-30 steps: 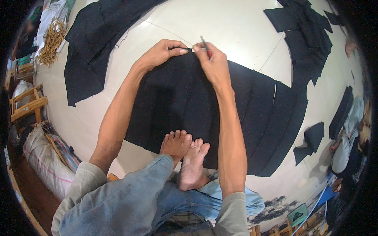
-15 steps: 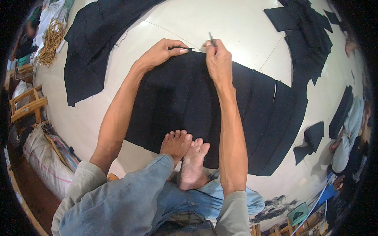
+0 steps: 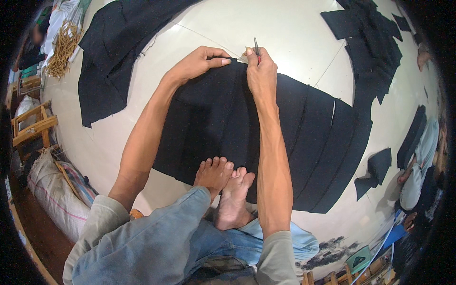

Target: The person sits on the floor and uses a red utility knife to cut a large piece of black fabric into smaller rectangular pieces. They fold the fabric, make precise cuts along the edges, and place the cut pieces into a growing pile on the floor.

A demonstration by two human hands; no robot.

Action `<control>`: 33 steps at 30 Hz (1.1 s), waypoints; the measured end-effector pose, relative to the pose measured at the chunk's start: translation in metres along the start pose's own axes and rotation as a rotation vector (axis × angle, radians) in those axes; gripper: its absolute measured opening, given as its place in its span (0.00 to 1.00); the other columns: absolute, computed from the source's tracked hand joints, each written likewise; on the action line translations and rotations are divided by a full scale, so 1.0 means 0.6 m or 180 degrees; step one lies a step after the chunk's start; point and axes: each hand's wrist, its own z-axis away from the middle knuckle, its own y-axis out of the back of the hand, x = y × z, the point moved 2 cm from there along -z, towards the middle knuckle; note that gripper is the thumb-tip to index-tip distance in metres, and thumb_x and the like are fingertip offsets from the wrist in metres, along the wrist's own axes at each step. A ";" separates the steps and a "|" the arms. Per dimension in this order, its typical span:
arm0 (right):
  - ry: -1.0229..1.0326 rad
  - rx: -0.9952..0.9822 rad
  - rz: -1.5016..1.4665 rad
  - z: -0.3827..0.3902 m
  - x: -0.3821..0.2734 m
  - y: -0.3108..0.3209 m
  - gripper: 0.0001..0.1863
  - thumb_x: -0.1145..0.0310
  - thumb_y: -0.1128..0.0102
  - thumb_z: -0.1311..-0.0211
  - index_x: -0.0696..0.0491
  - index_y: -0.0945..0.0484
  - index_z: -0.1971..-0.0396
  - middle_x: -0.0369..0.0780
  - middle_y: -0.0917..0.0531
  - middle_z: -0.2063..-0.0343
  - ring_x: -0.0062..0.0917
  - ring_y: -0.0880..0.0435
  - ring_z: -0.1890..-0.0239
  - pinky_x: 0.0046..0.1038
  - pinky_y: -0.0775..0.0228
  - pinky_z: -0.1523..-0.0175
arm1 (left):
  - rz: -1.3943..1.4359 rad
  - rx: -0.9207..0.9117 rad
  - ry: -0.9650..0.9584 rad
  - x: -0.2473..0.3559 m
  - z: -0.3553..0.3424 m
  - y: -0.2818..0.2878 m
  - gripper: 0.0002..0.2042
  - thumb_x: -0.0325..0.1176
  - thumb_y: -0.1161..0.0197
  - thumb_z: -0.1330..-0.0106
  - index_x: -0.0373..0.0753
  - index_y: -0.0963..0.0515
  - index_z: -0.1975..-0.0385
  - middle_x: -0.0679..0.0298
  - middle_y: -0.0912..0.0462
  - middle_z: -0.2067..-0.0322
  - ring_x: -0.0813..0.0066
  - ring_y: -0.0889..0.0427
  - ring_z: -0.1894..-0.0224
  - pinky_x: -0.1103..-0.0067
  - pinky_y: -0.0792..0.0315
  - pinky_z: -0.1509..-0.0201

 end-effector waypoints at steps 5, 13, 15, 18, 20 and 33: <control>-0.0033 -0.0071 -0.0015 0.001 -0.002 0.001 0.20 0.57 0.48 0.25 0.63 0.20 0.63 0.46 0.18 0.76 0.29 0.20 0.72 0.36 0.29 0.63 | -0.0447 -0.0011 -0.0409 0.025 -0.012 -0.005 0.14 0.41 0.33 0.33 0.38 0.14 0.56 0.61 0.12 0.66 0.69 0.17 0.63 0.71 0.26 0.51; 0.0101 -0.0148 0.0255 -0.013 -0.001 0.003 0.19 0.59 0.47 0.26 0.63 0.21 0.65 0.48 0.18 0.79 0.36 0.19 0.75 0.37 0.29 0.65 | -0.0484 0.0068 -0.0384 0.039 -0.049 -0.006 0.15 0.45 0.29 0.37 0.39 0.12 0.64 0.60 0.13 0.71 0.70 0.18 0.66 0.70 0.27 0.54; 0.0218 -0.0144 0.0347 -0.020 0.004 -0.001 0.19 0.60 0.47 0.26 0.63 0.21 0.66 0.50 0.18 0.77 0.39 0.18 0.74 0.38 0.29 0.64 | -0.0186 0.0149 -0.0529 0.038 -0.047 -0.002 0.15 0.45 0.29 0.37 0.38 0.12 0.63 0.60 0.13 0.70 0.70 0.18 0.65 0.70 0.28 0.54; 0.0208 -0.0174 0.0192 -0.040 0.005 -0.002 0.18 0.61 0.47 0.26 0.63 0.21 0.65 0.50 0.17 0.76 0.38 0.18 0.74 0.38 0.29 0.65 | -0.0140 -0.0044 -0.0636 0.038 -0.046 -0.002 0.15 0.45 0.30 0.36 0.38 0.13 0.62 0.62 0.13 0.69 0.71 0.19 0.64 0.71 0.29 0.52; -0.0295 -0.0176 -0.0040 -0.064 0.002 0.001 0.17 0.61 0.47 0.26 0.62 0.21 0.64 0.45 0.18 0.78 0.32 0.20 0.77 0.34 0.30 0.69 | -0.0230 -0.0019 -0.0577 0.037 -0.050 -0.004 0.15 0.45 0.31 0.36 0.39 0.13 0.62 0.62 0.14 0.69 0.72 0.19 0.63 0.70 0.29 0.50; -0.1652 -0.0165 -0.4163 -0.187 -0.037 0.044 0.09 0.70 0.55 0.21 0.60 0.30 0.62 0.38 0.28 0.71 0.22 0.28 0.72 0.18 0.31 0.69 | -0.0889 0.0192 -0.0609 0.029 -0.038 -0.034 0.15 0.48 0.33 0.35 0.42 0.12 0.63 0.62 0.11 0.65 0.65 0.15 0.60 0.69 0.26 0.45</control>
